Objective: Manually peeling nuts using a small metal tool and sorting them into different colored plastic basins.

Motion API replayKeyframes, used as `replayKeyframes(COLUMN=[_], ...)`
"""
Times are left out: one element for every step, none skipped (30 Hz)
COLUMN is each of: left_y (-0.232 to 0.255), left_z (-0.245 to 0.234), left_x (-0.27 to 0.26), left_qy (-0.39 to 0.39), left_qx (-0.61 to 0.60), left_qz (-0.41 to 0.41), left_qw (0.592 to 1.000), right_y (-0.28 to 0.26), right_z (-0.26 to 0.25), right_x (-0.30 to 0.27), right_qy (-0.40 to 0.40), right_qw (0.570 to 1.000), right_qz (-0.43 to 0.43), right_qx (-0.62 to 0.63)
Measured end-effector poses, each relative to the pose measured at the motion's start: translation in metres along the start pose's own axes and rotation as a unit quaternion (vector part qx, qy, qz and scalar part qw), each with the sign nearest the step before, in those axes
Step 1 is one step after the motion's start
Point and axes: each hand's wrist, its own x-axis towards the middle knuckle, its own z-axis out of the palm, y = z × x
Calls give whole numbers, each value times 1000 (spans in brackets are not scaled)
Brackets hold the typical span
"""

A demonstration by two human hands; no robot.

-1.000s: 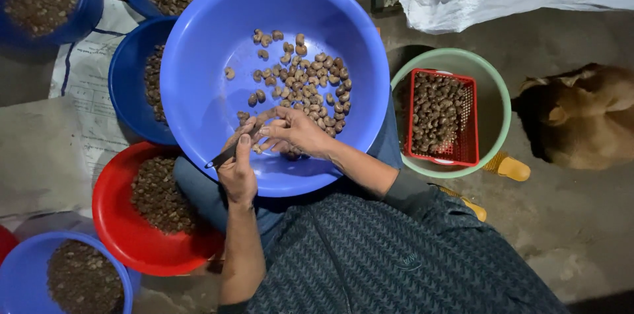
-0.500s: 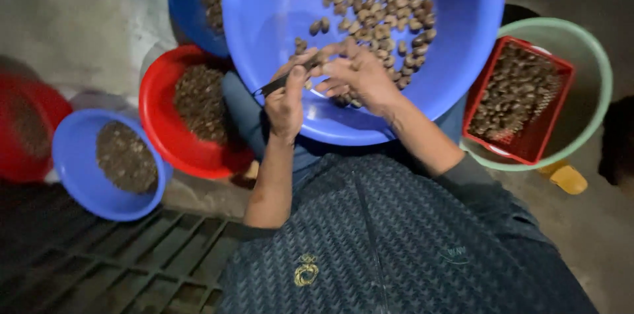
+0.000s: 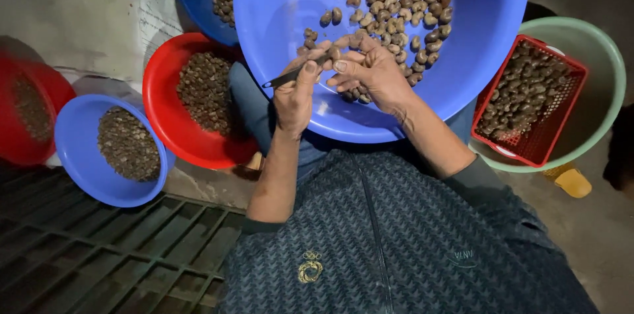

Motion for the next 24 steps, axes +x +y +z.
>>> replayKeyframes(left_y=[-1,-2,-2,-3,-3,-4,-3,-2,-1,1,3,5,6,7,8,9,10,12,16,21,25,22,19,16], left_z=[0,-1,-1,-1,-2,-2,-1,1,2,3,3,4,5,5,5,6,8,10,11,12,13,11,9,7], left_x=[1,1,2,3,3,3,2,0,-1,0,1,2,2,2,3,3,4,5,4,4,3,2,1,0], left_qy=[1,0,-2,-2,-6,-10,-9,-5,-2,-1,2,5,5,6,8,9,12,15,14,19,25,23,20,17], left_qx=[0,-17,-35,-35,-46,-57,-57,-58,-59,-58,-43,-27,-27,-29,-31,-30,-4,22,23,34,45,45,45,46], left_qz=[0,0,0,0,-5,-10,-10,-15,-20,-19,-15,-10,-11,-14,-16,-16,-12,-7,-8,-13,-19,-19,-13,-7], left_qw=[1000,1000,999,999,999,998,998,998,998,998,999,1000,1000,999,999,999,1000,1000,1000,999,999,999,999,999], right_y=[0,0,-1,0,1,3,4,5,7,8,8,9,7,6,4,1,-1,-4,-4,-5,-6,-7,-7,-8], right_z=[0,0,0,-1,-3,-4,-6,-8,-10,-10,-10,-10,-8,-7,-4,-3,-2,-1,0,1,2,4,5,7], right_x=[0,-1,-1,0,0,0,1,2,3,3,3,3,1,0,-1,-1,-1,-1,0,1,1,0,-1,-1], right_qy=[0,-2,-2,-3,-3,-4,-5,0,5,4,9,14,15,15,15,14,13,13,14,21,29,30,39,49], right_qw=[1000,1000,1000,1000,1000,1000,1000,1000,1000,1000,1000,999,999,999,999,999,998,998,998,998,998,998,998,998], right_qz=[1,-1,-4,-5,-6,-6,-6,-6,-7,-6,-15,-24,-23,-27,-31,-30,-33,-36,-37,-35,-34,-35,-33,-32], right_qx=[0,-9,-19,-19,-15,-11,-12,-8,-3,-3,-10,-17,-17,-26,-35,-35,-47,-59,-58,-47,-35,-35,-31,-27])
